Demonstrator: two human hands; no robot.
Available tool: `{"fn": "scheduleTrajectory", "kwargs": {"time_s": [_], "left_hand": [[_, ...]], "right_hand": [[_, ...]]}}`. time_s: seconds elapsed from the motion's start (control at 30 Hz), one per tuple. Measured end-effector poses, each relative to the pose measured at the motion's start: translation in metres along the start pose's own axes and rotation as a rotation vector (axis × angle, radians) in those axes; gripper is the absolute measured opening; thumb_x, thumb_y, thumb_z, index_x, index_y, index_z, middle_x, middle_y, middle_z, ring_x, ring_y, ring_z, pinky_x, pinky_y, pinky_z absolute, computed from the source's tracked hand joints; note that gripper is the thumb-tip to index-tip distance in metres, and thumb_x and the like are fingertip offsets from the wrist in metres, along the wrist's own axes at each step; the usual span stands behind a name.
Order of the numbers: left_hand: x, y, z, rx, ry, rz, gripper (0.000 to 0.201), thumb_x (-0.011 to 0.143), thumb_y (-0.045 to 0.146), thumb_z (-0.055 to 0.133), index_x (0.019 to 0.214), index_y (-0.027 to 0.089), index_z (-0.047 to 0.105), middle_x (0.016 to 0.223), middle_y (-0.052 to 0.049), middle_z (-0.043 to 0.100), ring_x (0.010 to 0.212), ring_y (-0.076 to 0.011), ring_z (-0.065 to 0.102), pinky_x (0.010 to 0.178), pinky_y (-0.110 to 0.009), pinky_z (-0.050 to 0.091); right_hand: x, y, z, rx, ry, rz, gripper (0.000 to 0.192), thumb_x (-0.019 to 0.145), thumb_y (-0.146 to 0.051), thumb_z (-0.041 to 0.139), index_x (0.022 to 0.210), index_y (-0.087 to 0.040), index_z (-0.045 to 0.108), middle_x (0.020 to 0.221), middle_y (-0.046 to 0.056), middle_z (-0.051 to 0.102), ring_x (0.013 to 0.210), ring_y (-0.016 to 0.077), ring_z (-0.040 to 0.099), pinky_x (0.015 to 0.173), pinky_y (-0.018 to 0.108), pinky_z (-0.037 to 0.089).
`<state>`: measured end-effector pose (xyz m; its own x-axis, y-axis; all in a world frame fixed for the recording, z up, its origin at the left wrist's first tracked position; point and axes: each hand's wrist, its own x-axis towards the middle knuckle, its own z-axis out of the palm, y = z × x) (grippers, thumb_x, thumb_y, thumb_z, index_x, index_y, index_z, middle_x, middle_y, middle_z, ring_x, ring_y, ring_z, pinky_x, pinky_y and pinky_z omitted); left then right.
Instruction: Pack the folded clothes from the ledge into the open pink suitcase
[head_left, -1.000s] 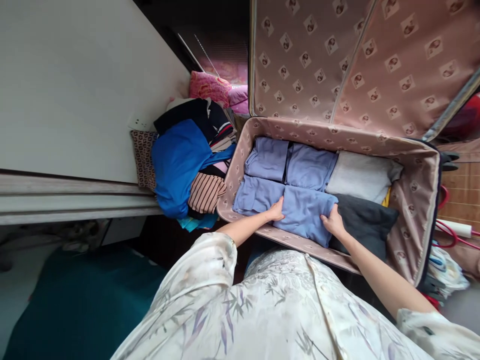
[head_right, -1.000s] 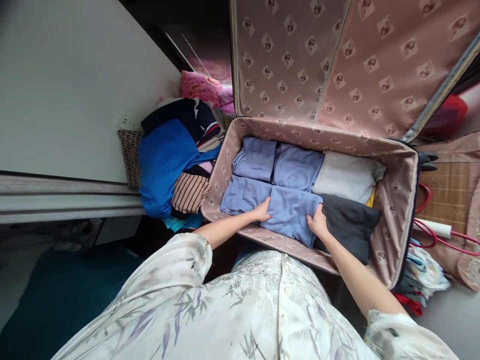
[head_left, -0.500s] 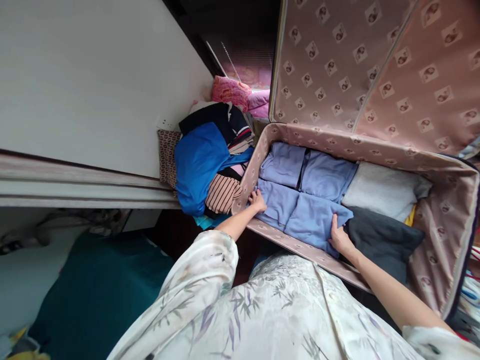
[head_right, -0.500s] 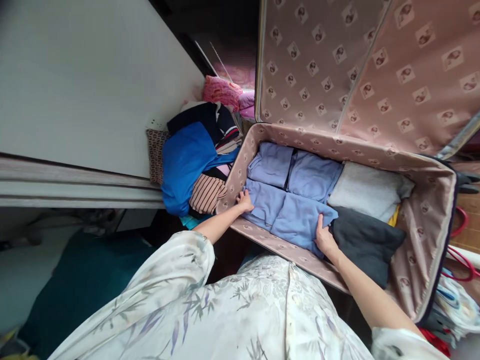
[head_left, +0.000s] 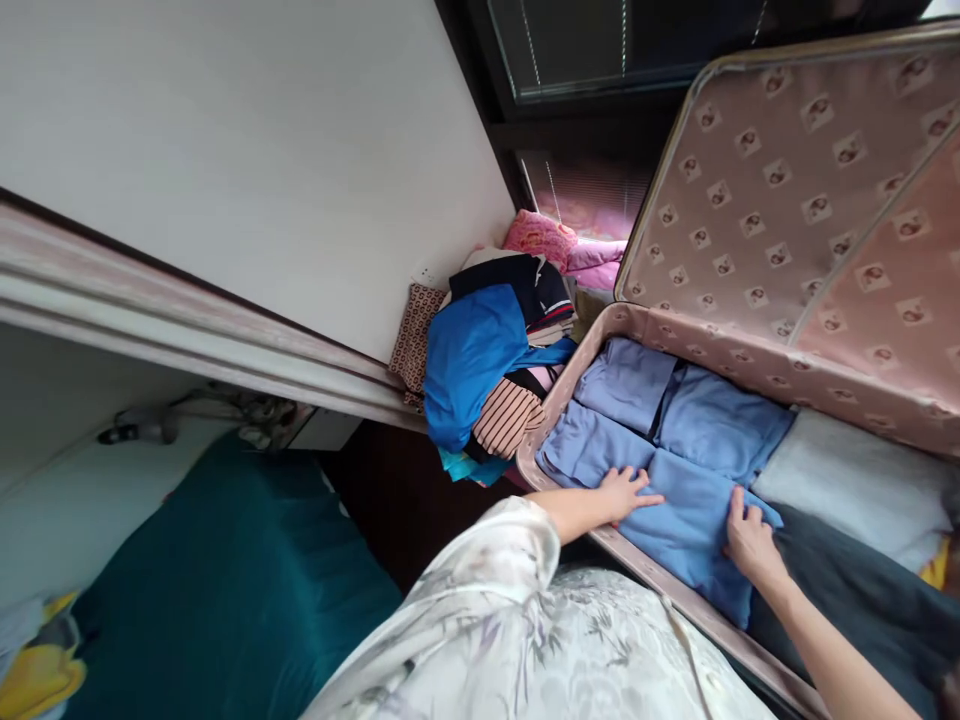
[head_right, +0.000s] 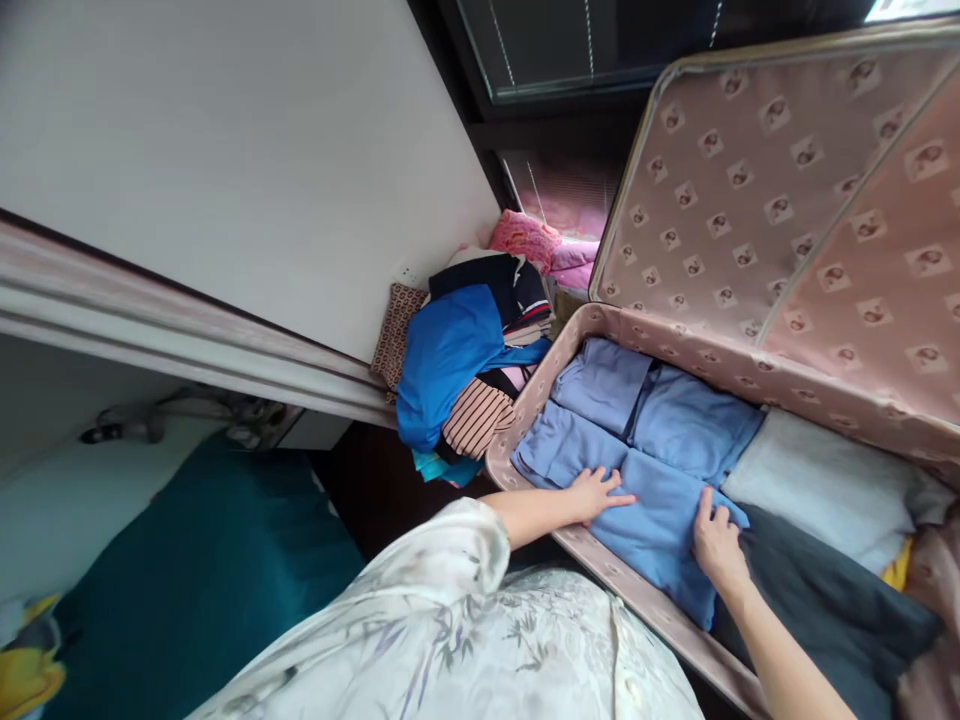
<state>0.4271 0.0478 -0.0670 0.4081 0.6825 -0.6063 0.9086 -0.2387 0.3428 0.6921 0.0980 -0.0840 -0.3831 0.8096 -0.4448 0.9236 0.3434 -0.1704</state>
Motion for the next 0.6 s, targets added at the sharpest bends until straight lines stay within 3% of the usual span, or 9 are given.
{"fn": "scheduleTrajectory", "kwargs": {"time_s": [0.1, 0.23, 0.3, 0.37, 0.47, 0.53, 0.6], "left_hand": [[0.005, 0.002, -0.002, -0.001, 0.023, -0.012, 0.112, 0.056, 0.013, 0.089, 0.154, 0.047, 0.048, 0.163, -0.013, 0.037, 0.143, -0.0428, 0.042, 0.103, -0.06, 0.048], [-0.026, 0.007, -0.041, -0.081, -0.047, 0.057, 0.09, 0.076, 0.031, 0.081, 0.158, 0.03, 0.046, 0.161, -0.018, 0.039, 0.139, -0.0443, 0.049, 0.101, -0.058, 0.051], [-0.064, 0.001, -0.067, -0.145, 0.086, 0.149, 0.081, 0.087, 0.04, 0.073, 0.159, 0.02, 0.043, 0.156, -0.021, 0.044, 0.134, -0.0385, 0.055, 0.105, -0.05, 0.05], [-0.117, -0.015, -0.09, -0.193, 0.363, 0.161, 0.075, 0.091, 0.043, 0.072, 0.156, 0.019, 0.046, 0.153, -0.02, 0.048, 0.135, -0.0337, 0.054, 0.113, -0.047, 0.045], [-0.207, -0.061, -0.111, -0.176, 0.691, -0.164, 0.068, 0.084, 0.038, 0.081, 0.146, 0.022, 0.058, 0.154, -0.019, 0.048, 0.143, -0.0362, 0.044, 0.119, -0.053, 0.037], [-0.259, -0.098, -0.115, -0.111, 0.797, -0.482, 0.069, 0.082, 0.033, 0.082, 0.146, 0.024, 0.058, 0.158, -0.019, 0.044, 0.144, -0.0415, 0.04, 0.116, -0.061, 0.037], [-0.294, -0.133, -0.109, -0.076, 0.805, -0.717, 0.076, 0.081, 0.029, 0.081, 0.151, 0.021, 0.053, 0.161, -0.022, 0.037, 0.144, -0.0476, 0.038, 0.112, -0.066, 0.04]], "right_hand": [[0.025, 0.004, 0.005, -0.03, -0.07, 0.067, 0.115, 0.063, -0.018, 0.066, 0.16, 0.012, 0.012, 0.128, 0.039, 0.055, 0.104, 0.0505, 0.07, 0.096, 0.06, 0.054], [0.029, 0.013, 0.016, 0.007, -0.081, 0.08, 0.116, 0.061, -0.019, 0.066, 0.16, 0.013, 0.013, 0.131, 0.04, 0.053, 0.107, 0.0507, 0.07, 0.097, 0.057, 0.054], [0.024, 0.017, 0.022, 0.027, -0.05, 0.1, 0.111, 0.064, -0.02, 0.065, 0.16, 0.01, 0.017, 0.132, 0.039, 0.054, 0.108, 0.0495, 0.07, 0.098, 0.056, 0.054], [0.017, 0.019, 0.027, 0.059, -0.014, 0.123, 0.104, 0.069, -0.025, 0.063, 0.16, 0.005, 0.023, 0.131, 0.036, 0.056, 0.11, 0.0478, 0.07, 0.099, 0.056, 0.054], [0.004, 0.014, 0.027, 0.129, 0.074, 0.142, 0.088, 0.074, -0.032, 0.061, 0.155, -0.004, 0.039, 0.128, 0.03, 0.061, 0.118, 0.045, 0.067, 0.102, 0.055, 0.053], [-0.005, 0.003, 0.019, 0.183, 0.164, 0.149, 0.078, 0.075, -0.033, 0.061, 0.147, -0.005, 0.049, 0.124, 0.028, 0.062, 0.121, 0.0442, 0.065, 0.103, 0.056, 0.052], [-0.009, -0.012, 0.006, 0.251, 0.237, 0.149, 0.07, 0.075, -0.033, 0.061, 0.139, -0.005, 0.054, 0.119, 0.027, 0.063, 0.118, 0.0431, 0.066, 0.103, 0.055, 0.052]]}}
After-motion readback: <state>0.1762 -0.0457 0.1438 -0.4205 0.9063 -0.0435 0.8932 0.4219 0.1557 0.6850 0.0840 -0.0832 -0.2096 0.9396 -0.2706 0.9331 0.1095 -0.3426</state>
